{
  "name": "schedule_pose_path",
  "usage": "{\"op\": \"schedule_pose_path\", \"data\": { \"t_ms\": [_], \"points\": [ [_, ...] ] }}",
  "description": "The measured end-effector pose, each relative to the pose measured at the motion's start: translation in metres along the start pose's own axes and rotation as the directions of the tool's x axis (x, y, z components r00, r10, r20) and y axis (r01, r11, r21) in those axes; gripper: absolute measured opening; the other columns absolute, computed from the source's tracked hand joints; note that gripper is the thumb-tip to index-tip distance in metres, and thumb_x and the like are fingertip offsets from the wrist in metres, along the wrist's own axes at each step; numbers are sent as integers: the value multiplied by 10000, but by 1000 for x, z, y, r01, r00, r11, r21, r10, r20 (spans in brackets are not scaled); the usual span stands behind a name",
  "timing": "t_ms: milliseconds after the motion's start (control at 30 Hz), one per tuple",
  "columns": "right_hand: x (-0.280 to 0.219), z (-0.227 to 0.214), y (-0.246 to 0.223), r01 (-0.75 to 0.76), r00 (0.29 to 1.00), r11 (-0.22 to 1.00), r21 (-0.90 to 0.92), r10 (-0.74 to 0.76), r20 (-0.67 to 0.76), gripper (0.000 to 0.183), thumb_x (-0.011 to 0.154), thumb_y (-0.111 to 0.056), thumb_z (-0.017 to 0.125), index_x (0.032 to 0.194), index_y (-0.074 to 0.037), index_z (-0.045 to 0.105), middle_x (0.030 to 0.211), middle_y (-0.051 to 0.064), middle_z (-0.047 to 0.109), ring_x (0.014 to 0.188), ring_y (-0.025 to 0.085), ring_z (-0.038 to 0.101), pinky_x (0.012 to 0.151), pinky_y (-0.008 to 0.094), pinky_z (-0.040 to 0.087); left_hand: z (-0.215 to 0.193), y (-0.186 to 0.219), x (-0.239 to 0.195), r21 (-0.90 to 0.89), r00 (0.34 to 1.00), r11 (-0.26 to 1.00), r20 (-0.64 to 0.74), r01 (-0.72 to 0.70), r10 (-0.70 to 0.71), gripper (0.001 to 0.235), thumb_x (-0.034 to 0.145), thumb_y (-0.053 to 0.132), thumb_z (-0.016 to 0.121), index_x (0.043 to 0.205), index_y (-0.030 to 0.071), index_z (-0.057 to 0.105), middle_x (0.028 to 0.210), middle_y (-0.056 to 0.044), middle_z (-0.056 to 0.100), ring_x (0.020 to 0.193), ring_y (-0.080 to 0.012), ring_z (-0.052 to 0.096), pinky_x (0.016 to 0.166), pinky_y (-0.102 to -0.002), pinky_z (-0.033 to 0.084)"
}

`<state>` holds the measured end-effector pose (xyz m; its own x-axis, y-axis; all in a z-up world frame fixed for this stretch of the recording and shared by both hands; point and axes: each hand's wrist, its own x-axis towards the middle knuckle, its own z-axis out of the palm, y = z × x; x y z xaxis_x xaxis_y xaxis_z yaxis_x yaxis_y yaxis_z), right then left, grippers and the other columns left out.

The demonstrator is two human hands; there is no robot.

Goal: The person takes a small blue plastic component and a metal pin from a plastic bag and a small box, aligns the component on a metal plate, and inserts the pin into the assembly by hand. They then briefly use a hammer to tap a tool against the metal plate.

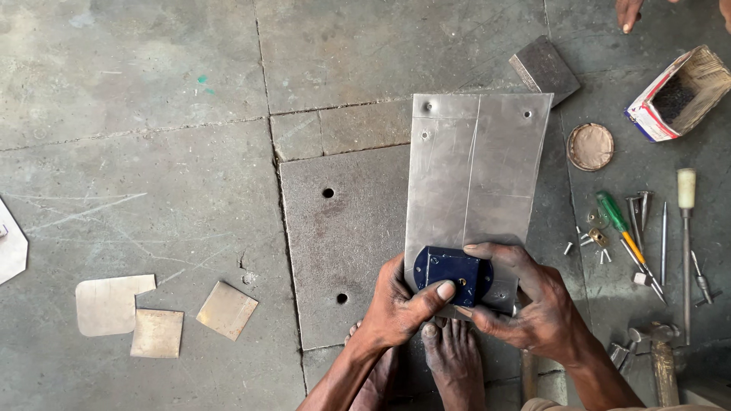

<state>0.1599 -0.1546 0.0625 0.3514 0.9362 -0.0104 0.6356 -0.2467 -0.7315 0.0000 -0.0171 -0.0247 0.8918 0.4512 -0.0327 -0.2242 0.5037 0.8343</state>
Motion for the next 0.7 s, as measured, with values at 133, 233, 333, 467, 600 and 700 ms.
{"op": "schedule_pose_path", "data": {
  "t_ms": [133,233,333,467,600,700],
  "points": [
    [-1,-1,2,5,1000,1000,19,-5,1,716,743,-368,839,1353,-120,559,1263,124,681,1171,301,704,976,435,573,-1,0,1,20,1000,1000,12,-7,7,606,904,397,754,1226,-100,623,1016,-196,736,936,-242,746,824,-385,643],
    [-2,1,4,-11,1000,1000,9,11,3,733,730,-392,847,1348,-126,555,1248,118,690,1162,296,714,979,429,579,-2,-1,1,0,1000,1000,18,-8,8,616,903,402,759,1224,-105,623,1015,-200,736,935,-245,749,826,-388,646],
    [-2,1,5,-51,999,999,-3,51,12,742,715,-384,855,1344,-130,554,1245,117,695,1155,293,717,965,427,582,-3,-2,1,18,1000,1000,13,9,-9,606,896,394,758,1220,-102,629,1001,-205,741,916,-245,754,811,-387,647],
    [-3,1,6,-94,996,996,2,94,12,747,701,-360,864,1342,-134,555,1229,115,710,1145,294,723,955,433,584,-3,-4,1,11,1000,1000,-4,19,-19,592,904,382,762,1211,-106,626,1006,-215,740,922,-247,748,812,-389,638],
    [-3,3,10,-100,995,995,30,99,16,740,703,-351,867,1338,-134,555,1225,121,712,1154,301,719,961,440,590,-4,-6,2,18,999,999,-14,40,-39,617,885,409,773,1195,-105,633,972,-216,743,892,-257,759,788,-395,650],
    [-3,4,13,-75,997,997,24,75,20,733,714,-353,861,1338,-129,550,1238,125,701,1160,300,715,966,440,590,-6,-9,2,36,1000,999,-3,22,-22,637,890,441,768,1203,-98,633,966,-209,740,885,-256,758,781,-390,649]
  ]
}}
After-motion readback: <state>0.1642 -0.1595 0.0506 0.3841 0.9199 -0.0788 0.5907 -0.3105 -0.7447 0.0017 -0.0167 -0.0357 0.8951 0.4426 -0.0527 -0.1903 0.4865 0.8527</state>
